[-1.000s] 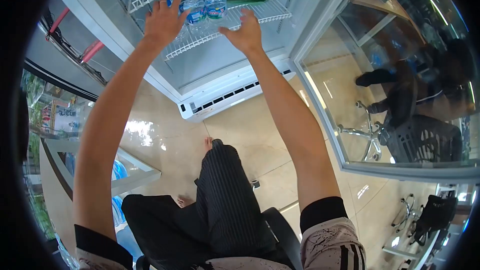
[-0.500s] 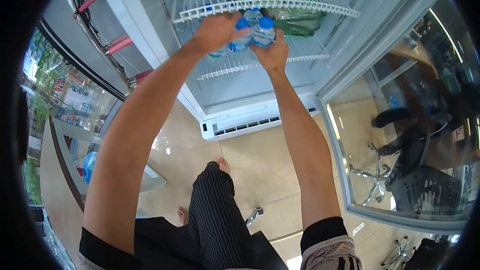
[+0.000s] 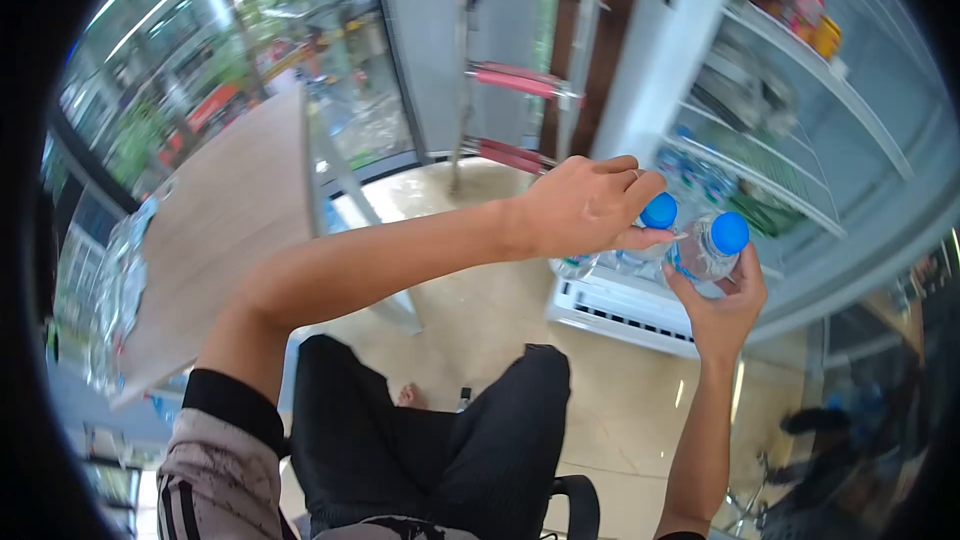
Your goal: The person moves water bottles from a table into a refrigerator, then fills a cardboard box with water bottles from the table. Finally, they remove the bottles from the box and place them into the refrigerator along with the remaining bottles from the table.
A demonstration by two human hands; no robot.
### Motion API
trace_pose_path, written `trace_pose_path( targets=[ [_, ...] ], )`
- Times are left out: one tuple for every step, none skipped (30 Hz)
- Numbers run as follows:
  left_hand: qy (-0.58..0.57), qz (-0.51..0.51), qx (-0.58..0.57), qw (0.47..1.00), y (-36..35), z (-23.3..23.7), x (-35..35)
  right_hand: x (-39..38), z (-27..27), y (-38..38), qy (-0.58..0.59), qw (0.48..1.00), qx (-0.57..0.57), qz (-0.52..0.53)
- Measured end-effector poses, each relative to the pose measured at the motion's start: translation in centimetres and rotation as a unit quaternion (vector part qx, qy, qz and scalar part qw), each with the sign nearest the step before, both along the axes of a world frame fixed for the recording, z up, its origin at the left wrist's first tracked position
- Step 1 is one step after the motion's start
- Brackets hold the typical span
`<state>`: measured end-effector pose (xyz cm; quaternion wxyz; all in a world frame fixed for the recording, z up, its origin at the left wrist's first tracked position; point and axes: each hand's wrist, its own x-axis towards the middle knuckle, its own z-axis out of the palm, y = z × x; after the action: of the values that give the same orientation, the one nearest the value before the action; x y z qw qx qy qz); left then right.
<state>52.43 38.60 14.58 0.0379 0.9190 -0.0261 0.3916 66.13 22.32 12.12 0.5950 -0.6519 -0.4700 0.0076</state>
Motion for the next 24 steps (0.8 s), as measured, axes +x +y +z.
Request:
trace_pose_path(
  targets=[
    [0.006, 0.031, -0.003, 0.999, -0.2, 1.4, -3.1, -2.2, 0.8, 0.8, 0.001, 1.000, 0.006, 0.024],
    [0.004, 0.050, 0.002, 0.999, -0.1, 2.8, -6.5, -4.6, 1.7, 1.5, 0.026, 0.996, 0.003, 0.080],
    [0.001, 0.084, 0.008, 0.996, 0.4, 3.9, -9.8, -6.8, 2.3, 2.3, 0.049, 0.990, 0.000, 0.131],
    [-0.003, 0.115, 0.010, 0.993, 0.7, 4.9, -13.2, -9.2, 2.7, 3.3, 0.024, 0.987, -0.012, 0.158],
    [0.015, 0.152, 0.005, 0.988, 1.0, 6.0, -16.5, -11.5, 2.9, 4.7, -0.001, 0.983, -0.025, 0.182],
    [0.032, 0.190, -0.002, 0.981, 1.4, 6.8, -19.8, -14.2, 3.3, 6.3, 0.021, 0.973, -0.022, 0.227],
    [0.031, 0.217, 0.016, 0.976, 2.3, 7.3, -22.9, -17.0, 3.6, 8.1, 0.044, 0.961, -0.020, 0.273],
    [0.032, 0.244, 0.034, 0.969, 3.3, 7.6, -26.0, -19.6, 3.4, 10.2, 0.073, 0.943, -0.005, 0.324],
    [0.030, 0.256, 0.036, 0.966, 4.0, 8.0, -28.9, -22.1, 3.1, 12.5, 0.102, 0.921, 0.012, 0.375],
    [0.033, 0.296, 0.034, 0.954, 5.0, 7.9, -31.7, -24.5, 2.5, 14.9, 0.097, 0.913, 0.021, 0.396],
    [0.035, 0.334, 0.032, 0.941, 5.9, 7.7, -34.3, -26.9, 2.0, 17.2, 0.092, 0.905, 0.029, 0.415],
    [0.031, 0.343, 0.034, 0.938, 6.8, 7.2, -36.6, -29.3, 1.9, 18.9, 0.089, 0.901, 0.023, 0.425],
    [0.029, 0.377, 0.038, 0.925, 7.8, 6.7, -39.0, -31.6, 1.7, 20.6, 0.087, 0.897, 0.018, 0.433],
    [0.028, 0.409, 0.040, 0.911, 8.7, 6.2, -40.9, -33.8, 0.8, 22.5, 0.085, 0.894, 0.020, 0.440],
    [0.026, 0.414, 0.040, 0.909, 9.4, 5.9, -42.7, -35.8, -0.4, 24.6, 0.102, 0.892, 0.022, 0.439],
    [0.029, 0.444, 0.018, 0.895, 9.8, 5.6, -44.6, -37.5, -1.0, 25.8, 0.121, 0.891, 0.022, 0.438],
    [0.033, 0.475, -0.006, 0.879, 10.3, 4.9, -45.9, -38.4, -1.3, 26.9, 0.121, 0.887, 0.017, 0.446],
    [0.036, 0.488, -0.010, 0.872, 10.9, 4.3, -47.3, -39.7, -1.7, 27.9, 0.111, 0.895, 0.009, 0.432],
    [0.028, 0.501, 0.001, 0.865, 11.5, 3.5, -48.6, -41.2, -2.4, 28.7, 0.104, 0.902, 0.000, 0.419],
    [0.022, 0.513, 0.011, 0.858, 11.8, 3.0, -49.9, -42.5, -2.6, 29.2, 0.110, 0.895, -0.005, 0.432],
    [0.012, 0.513, 0.008, 0.858, 12.0, 2.5, -51.0, -43.3, -2.7, 29.6, 0.100, 0.894, -0.011, 0.436],
    [0.014, 0.520, 0.005, 0.854, 12.4, 2.1, -52.1, -43.9, -2.8, 30.0, 0.088, 0.894, -0.017, 0.438],
    [0.013, 0.526, -0.008, 0.850, 12.0, 2.8, -52.6, -44.7, -2.3, 29.9, 0.059, 0.901, -0.021, 0.429],
    [0.011, 0.529, -0.021, 0.848, 12.1, 3.1, -52.9, -45.1, -2.4, 30.0, 0.060, 0.901, -0.024, 0.430]
  ],
)
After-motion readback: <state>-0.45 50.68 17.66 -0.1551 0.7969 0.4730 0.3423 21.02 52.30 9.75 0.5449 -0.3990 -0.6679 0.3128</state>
